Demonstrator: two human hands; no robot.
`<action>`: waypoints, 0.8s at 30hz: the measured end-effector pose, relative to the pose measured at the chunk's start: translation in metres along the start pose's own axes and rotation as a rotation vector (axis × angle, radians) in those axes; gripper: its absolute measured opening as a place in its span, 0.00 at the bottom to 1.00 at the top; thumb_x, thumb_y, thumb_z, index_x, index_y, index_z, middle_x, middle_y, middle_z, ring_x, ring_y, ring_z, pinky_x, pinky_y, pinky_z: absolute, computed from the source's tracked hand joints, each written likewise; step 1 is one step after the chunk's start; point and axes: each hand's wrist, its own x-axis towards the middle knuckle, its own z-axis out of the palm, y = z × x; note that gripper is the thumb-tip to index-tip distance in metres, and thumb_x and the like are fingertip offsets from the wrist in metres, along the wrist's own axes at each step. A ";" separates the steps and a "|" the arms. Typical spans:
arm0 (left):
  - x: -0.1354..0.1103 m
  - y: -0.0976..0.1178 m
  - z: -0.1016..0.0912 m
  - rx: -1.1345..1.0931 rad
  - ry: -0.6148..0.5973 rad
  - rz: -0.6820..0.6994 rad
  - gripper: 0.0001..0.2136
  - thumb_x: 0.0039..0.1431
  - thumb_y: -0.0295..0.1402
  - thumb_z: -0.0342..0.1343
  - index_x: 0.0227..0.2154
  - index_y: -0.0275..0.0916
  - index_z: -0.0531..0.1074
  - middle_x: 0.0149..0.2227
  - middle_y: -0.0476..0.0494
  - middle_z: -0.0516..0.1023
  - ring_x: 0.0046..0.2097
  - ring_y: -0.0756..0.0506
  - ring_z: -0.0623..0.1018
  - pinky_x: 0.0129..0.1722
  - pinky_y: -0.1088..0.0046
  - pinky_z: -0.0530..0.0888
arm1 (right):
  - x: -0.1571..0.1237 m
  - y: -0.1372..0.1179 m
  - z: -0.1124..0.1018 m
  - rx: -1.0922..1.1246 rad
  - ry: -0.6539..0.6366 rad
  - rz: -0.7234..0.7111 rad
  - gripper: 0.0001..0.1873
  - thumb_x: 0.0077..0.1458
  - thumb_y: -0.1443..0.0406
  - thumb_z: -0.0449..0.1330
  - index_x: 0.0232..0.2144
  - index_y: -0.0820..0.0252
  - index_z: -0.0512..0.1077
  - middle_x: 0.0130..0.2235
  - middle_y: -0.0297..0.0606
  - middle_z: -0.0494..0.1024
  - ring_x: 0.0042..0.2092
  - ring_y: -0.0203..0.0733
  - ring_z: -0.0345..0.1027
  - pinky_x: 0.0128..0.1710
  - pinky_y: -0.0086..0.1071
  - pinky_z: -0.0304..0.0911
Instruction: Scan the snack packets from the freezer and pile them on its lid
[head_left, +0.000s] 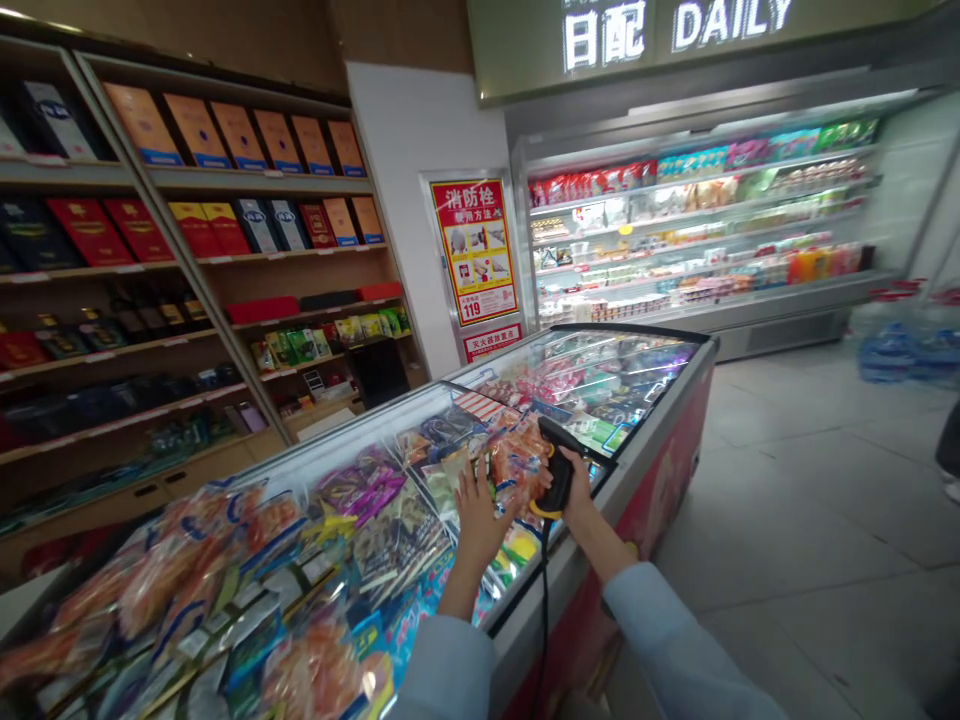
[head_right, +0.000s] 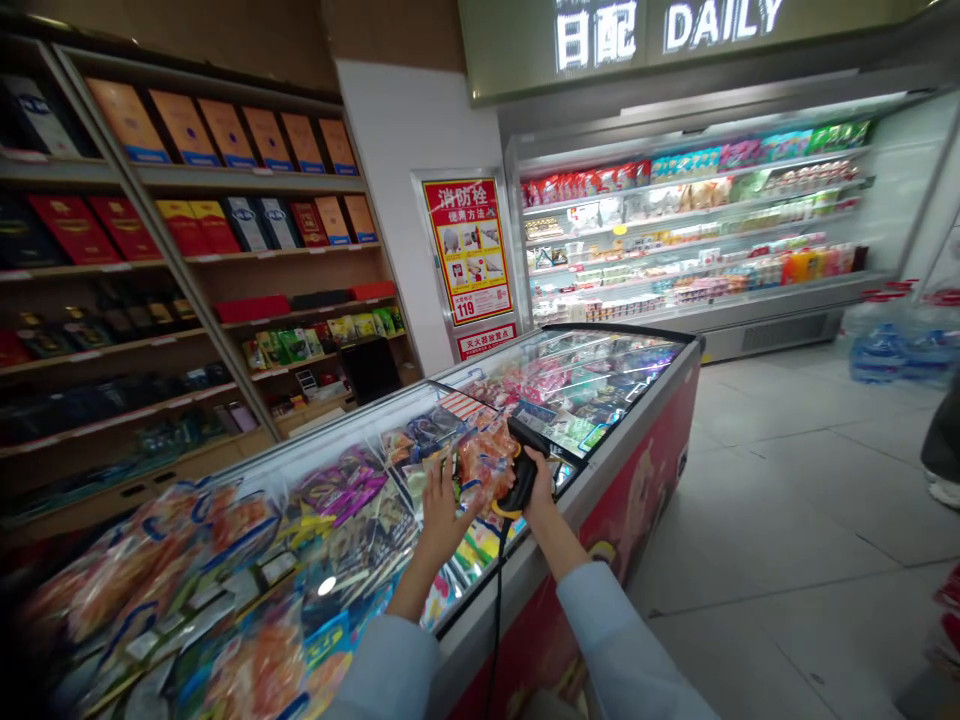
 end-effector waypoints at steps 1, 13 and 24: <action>-0.001 0.000 0.001 -0.003 0.018 0.000 0.42 0.53 0.51 0.54 0.66 0.40 0.45 0.69 0.31 0.43 0.69 0.33 0.40 0.64 0.45 0.42 | 0.000 0.000 0.000 0.007 -0.003 0.000 0.16 0.41 0.54 0.62 0.23 0.59 0.65 0.19 0.28 0.63 0.17 0.29 0.51 0.15 0.24 0.52; 0.007 -0.023 0.004 -0.156 0.265 -0.221 0.35 0.61 0.52 0.41 0.65 0.36 0.48 0.68 0.28 0.47 0.69 0.37 0.45 0.66 0.50 0.44 | -0.001 -0.003 0.000 0.044 -0.029 -0.039 0.12 0.44 0.57 0.60 0.25 0.58 0.65 0.24 0.30 0.64 0.18 0.29 0.50 0.14 0.25 0.52; 0.008 -0.012 0.002 -0.139 0.308 -0.255 0.29 0.63 0.47 0.40 0.63 0.37 0.53 0.68 0.32 0.48 0.70 0.38 0.44 0.65 0.48 0.42 | -0.008 -0.007 0.001 0.008 -0.079 -0.122 0.13 0.44 0.56 0.60 0.27 0.56 0.63 0.24 0.28 0.61 0.18 0.28 0.49 0.14 0.23 0.52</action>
